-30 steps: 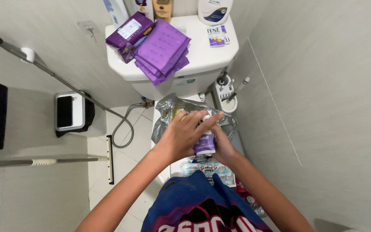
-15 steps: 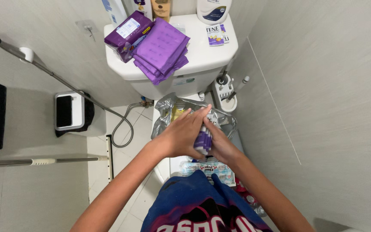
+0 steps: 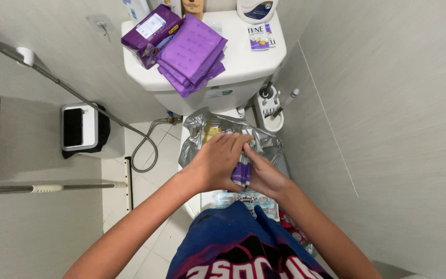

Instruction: The person wipes individual packets of product with a yellow cloth and places them into a white bin, then sorts purple pads and yellow items from the toilet tank and trash bag into the bin.

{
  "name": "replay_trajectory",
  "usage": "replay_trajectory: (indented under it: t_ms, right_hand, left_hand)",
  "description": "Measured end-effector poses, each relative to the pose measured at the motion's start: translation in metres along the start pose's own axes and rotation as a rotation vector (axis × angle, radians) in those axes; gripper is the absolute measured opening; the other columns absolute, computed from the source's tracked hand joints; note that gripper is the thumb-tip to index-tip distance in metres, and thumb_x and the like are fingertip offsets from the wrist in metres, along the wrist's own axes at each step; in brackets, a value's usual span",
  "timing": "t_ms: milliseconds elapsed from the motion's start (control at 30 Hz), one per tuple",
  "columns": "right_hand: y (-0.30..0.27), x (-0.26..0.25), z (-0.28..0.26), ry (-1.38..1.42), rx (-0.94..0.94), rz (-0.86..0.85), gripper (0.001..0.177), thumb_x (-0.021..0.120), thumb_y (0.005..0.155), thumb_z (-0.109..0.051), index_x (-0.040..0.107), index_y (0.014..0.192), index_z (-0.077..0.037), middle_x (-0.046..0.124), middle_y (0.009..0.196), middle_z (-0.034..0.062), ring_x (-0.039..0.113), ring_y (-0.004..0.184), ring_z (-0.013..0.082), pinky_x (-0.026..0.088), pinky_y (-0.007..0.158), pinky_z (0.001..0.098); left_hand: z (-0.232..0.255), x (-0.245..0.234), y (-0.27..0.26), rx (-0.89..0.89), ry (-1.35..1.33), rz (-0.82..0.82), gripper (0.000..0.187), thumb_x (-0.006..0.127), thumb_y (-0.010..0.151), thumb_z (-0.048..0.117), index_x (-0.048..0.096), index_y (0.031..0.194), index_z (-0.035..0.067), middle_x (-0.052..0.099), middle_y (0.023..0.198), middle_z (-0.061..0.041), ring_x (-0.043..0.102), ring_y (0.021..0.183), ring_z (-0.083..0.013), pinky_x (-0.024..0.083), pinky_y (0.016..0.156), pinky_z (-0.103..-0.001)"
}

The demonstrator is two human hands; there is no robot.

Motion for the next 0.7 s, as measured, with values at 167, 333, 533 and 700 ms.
replay_trajectory:
  t_ms: [167, 333, 533, 700]
  right_hand:
    - [-0.002, -0.019, -0.004, 0.095, 0.014, -0.127, 0.068, 0.045, 0.1, -0.051, 0.047, 0.147, -0.002, 0.062, 0.132, 0.0145, 0.065, 0.119, 0.024, 0.051, 0.103, 0.0462]
    - [0.005, -0.047, 0.005, 0.162, 0.019, -0.101, 0.056, 0.065, 0.097, -0.032, 0.051, 0.139, 0.002, 0.063, 0.123, 0.0145, 0.067, 0.11, 0.0243, 0.053, 0.097, 0.0448]
    - [0.012, -0.052, -0.004, -0.049, 0.017, 0.07, 0.065, 0.074, 0.083, -0.013, 0.046, 0.141, -0.002, 0.063, 0.123, 0.0118, 0.068, 0.108, 0.0194, 0.059, 0.09, 0.0352]
    - [0.011, -0.063, -0.028, -0.104, 0.051, 0.061, 0.065, 0.071, 0.08, -0.014, 0.048, 0.14, -0.001, 0.064, 0.121, 0.0115, 0.07, 0.104, 0.0183, 0.061, 0.087, 0.0359]
  left_hand:
    - [-0.005, 0.0, 0.004, -0.063, -0.103, 0.055, 0.1, 0.089, 0.059, 0.045, 0.048, 0.137, -0.001, 0.06, 0.127, -0.019, 0.056, 0.129, -0.0348, 0.038, 0.114, -0.046]
    - [0.002, -0.004, 0.009, -0.057, -0.174, 0.095, 0.103, 0.092, 0.053, 0.042, 0.047, 0.135, -0.004, 0.058, 0.127, -0.022, 0.054, 0.127, -0.0374, 0.038, 0.109, -0.047]
    - [0.006, 0.001, 0.024, 0.027, -0.091, 0.095, 0.108, 0.093, 0.049, 0.045, 0.048, 0.136, -0.001, 0.057, 0.128, -0.016, 0.052, 0.125, -0.0354, 0.038, 0.108, -0.047]
    - [-0.003, 0.015, 0.052, -0.002, -0.147, -0.024, 0.112, 0.091, 0.053, 0.048, 0.043, 0.144, 0.003, 0.054, 0.136, -0.013, 0.049, 0.132, -0.0322, 0.039, 0.109, -0.046]
Point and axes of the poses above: each hand's wrist, its own y-axis towards the middle knuckle, its own x-axis out of the palm, z = x × y, the point moved 7 cm from there along y, towards the middle knuckle
